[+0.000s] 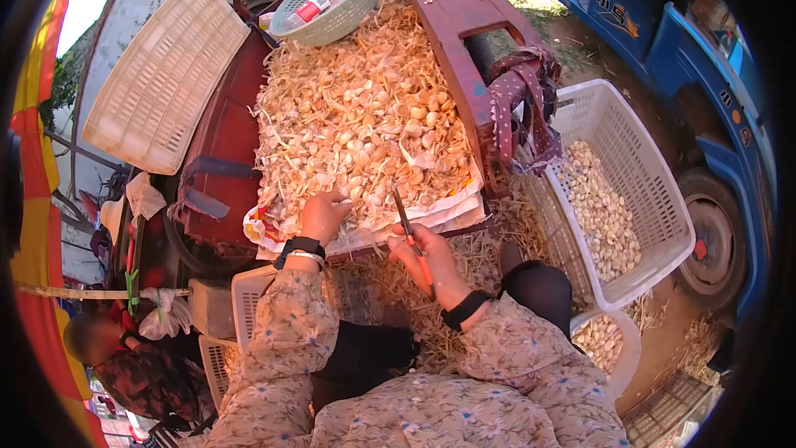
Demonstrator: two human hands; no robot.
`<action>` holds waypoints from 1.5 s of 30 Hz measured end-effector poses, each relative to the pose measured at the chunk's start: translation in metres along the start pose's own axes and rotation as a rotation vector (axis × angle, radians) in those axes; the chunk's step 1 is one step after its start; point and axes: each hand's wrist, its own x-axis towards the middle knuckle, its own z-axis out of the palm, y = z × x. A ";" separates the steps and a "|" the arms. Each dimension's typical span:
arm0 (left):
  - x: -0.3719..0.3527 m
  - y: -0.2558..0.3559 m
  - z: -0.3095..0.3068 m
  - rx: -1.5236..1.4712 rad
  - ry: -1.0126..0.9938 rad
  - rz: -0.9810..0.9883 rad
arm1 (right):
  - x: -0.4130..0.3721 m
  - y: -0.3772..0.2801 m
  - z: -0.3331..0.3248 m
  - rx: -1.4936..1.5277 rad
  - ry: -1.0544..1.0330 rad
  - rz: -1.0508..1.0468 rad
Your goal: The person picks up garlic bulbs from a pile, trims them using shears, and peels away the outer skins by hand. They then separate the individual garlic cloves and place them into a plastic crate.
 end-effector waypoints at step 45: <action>-0.150 -0.116 -0.088 0.176 0.097 -0.025 | 0.000 0.001 -0.009 -0.309 0.118 -0.203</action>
